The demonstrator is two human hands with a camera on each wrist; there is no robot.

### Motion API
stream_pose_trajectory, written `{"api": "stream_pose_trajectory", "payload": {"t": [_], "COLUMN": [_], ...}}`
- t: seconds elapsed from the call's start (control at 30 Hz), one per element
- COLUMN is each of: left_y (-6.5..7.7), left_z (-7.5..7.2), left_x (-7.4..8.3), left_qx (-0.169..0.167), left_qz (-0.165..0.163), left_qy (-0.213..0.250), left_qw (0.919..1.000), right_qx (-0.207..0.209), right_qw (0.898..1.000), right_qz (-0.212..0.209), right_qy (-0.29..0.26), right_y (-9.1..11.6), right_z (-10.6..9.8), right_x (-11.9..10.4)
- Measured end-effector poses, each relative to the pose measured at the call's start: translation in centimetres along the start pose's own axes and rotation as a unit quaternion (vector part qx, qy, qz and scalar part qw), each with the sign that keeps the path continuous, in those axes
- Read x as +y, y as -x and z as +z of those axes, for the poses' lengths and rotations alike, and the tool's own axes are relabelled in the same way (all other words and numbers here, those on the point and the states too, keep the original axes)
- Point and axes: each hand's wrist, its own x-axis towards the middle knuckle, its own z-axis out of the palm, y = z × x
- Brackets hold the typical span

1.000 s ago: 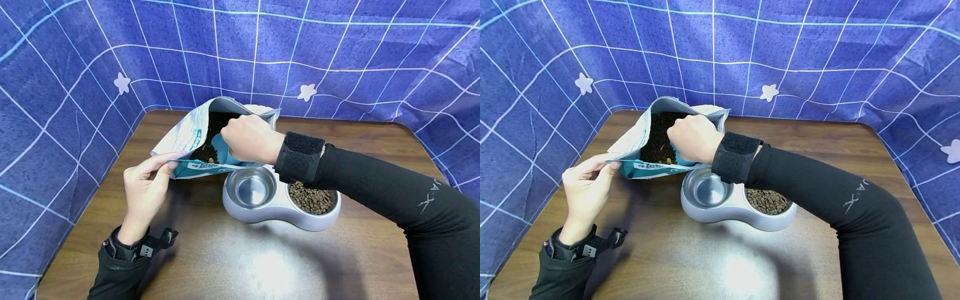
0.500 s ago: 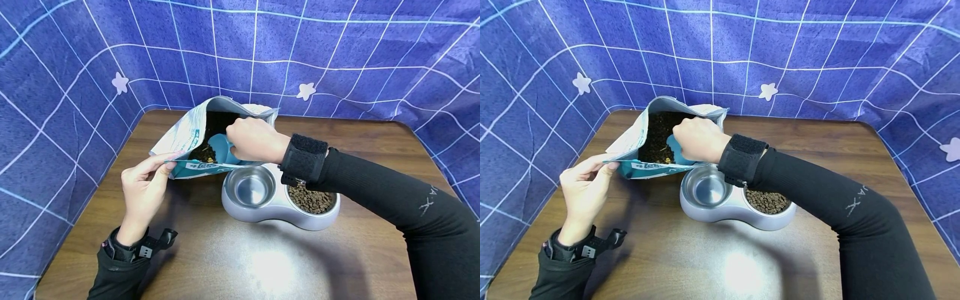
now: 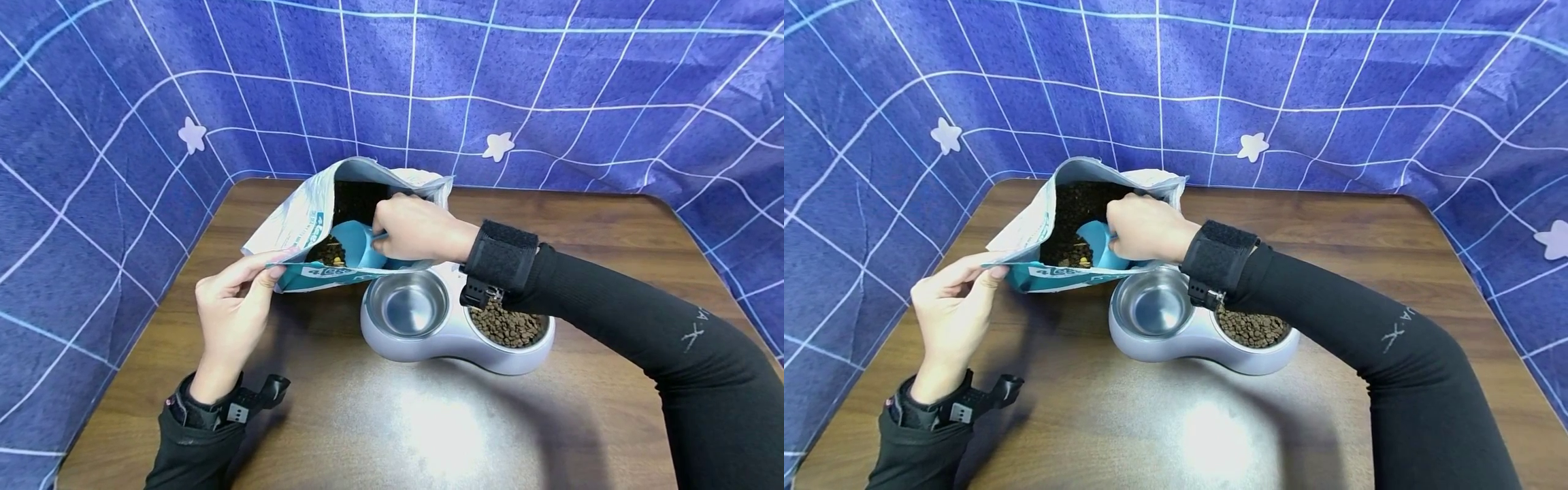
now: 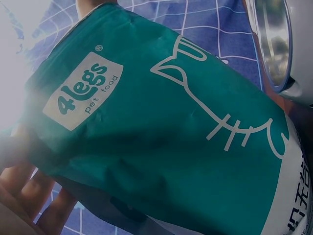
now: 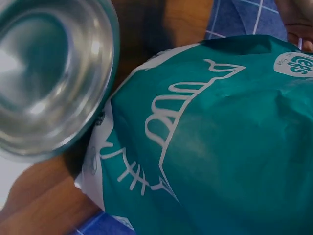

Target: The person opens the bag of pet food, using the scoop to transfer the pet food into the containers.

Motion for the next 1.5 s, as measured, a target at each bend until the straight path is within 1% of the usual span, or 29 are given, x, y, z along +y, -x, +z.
{"api": "stream_pose_trajectory", "payload": {"t": [0.1,0.3,0.47,0.6,0.8,0.93,1.1,1.23,1.5], "left_y": [0.0,0.0,0.0,-0.1,-0.1,0.0,0.0,0.1,0.1], "left_z": [0.0,0.0,0.0,0.0,0.0,0.0,-0.1,0.0,-0.1], "left_x": [0.2,0.1,0.2,0.3,0.2,0.2,0.4,0.4,0.3], "left_qx": [0.000,0.001,0.010,0.016,0.008,0.006,0.013,0.013,0.007], "left_qz": [0.001,0.005,-0.004,-0.009,-0.006,-0.010,-0.009,-0.010,-0.008], "left_qy": [-0.003,0.002,-0.004,-0.006,0.009,0.012,-0.003,-0.001,0.010], "left_qw": [1.0000,1.0000,0.9999,0.9998,0.9999,0.9999,0.9999,0.9999,0.9999], "right_qx": [0.000,-0.002,-0.007,-0.004,-0.003,-0.011,-0.010,-0.008,-0.021], "right_qw": [1.000,1.000,0.999,0.999,0.997,0.996,0.994,0.993,0.991], "right_qz": [-0.008,-0.009,-0.010,-0.015,-0.033,-0.026,-0.030,-0.033,-0.025], "right_qy": [-0.013,-0.026,-0.047,-0.049,-0.065,-0.087,-0.109,-0.114,-0.126], "right_y": [-0.1,-0.5,-0.8,-0.9,-1.1,-1.1,-1.3,-1.4,-1.8], "right_z": [0.1,0.1,0.2,0.4,0.4,0.3,0.3,0.4,0.7], "right_x": [-0.1,-0.5,-0.8,-0.7,-0.6,-0.6,-0.5,-0.6,-0.8]}}
